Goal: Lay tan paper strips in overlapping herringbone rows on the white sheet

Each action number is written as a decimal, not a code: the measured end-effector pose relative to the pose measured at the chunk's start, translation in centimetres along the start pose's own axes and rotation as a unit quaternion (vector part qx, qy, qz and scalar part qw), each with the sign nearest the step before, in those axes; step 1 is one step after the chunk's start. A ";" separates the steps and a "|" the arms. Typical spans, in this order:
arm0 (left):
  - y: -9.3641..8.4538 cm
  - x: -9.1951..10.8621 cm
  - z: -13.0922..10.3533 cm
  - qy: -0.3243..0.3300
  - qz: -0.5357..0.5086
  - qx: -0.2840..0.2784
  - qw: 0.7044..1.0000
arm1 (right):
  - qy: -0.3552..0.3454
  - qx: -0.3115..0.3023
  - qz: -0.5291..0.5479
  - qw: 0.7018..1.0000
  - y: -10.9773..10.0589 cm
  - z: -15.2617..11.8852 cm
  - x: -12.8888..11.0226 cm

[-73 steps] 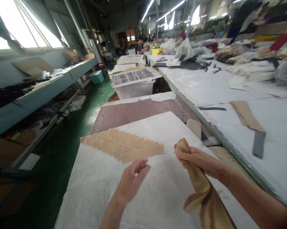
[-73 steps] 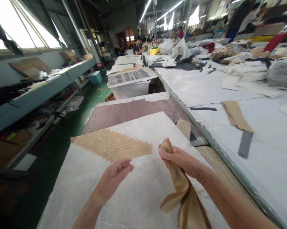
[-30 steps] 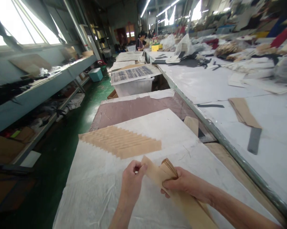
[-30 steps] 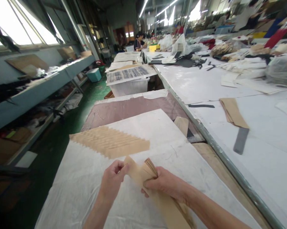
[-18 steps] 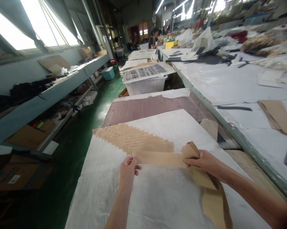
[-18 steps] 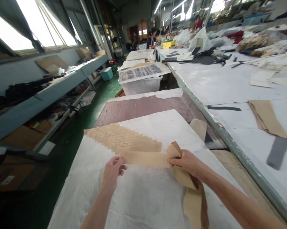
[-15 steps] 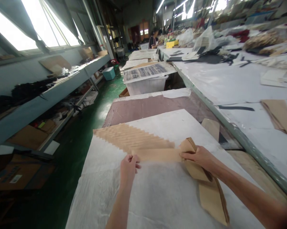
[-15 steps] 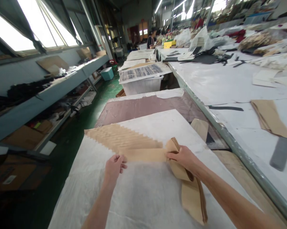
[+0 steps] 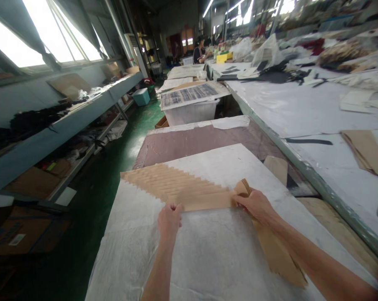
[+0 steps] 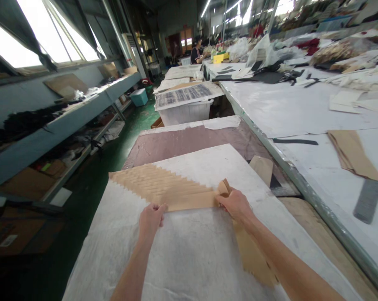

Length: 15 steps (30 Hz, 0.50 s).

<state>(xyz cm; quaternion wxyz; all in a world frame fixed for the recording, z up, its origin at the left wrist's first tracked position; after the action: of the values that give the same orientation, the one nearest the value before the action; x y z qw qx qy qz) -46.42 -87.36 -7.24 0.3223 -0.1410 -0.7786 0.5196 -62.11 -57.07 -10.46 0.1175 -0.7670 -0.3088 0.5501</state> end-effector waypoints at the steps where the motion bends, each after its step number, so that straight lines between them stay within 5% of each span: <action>1: 0.0 0.0 0.0 0.001 0.005 0.000 1.000 | 0.002 0.003 -0.005 1.000 0.0 0.1 0.0; 15: 0.1 0.2 -0.3 -0.003 0.046 -0.029 0.998 | 0.042 0.045 -0.062 0.996 -0.7 -0.5 -0.3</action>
<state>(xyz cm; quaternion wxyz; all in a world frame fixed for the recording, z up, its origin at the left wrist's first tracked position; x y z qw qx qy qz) -46.41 -87.00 -7.23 0.2914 -0.1849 -0.7869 0.5115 -61.98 -56.63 -9.65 0.1986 -0.7630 -0.3251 0.5222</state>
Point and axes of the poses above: each hand's wrist, its own z-axis towards the middle knuckle, its own y-axis out of the palm, x = y × z, the point moved 9 cm from there along z, towards the middle knuckle, and after that the axes turned 9 degrees about z, right-handed, at the moved point
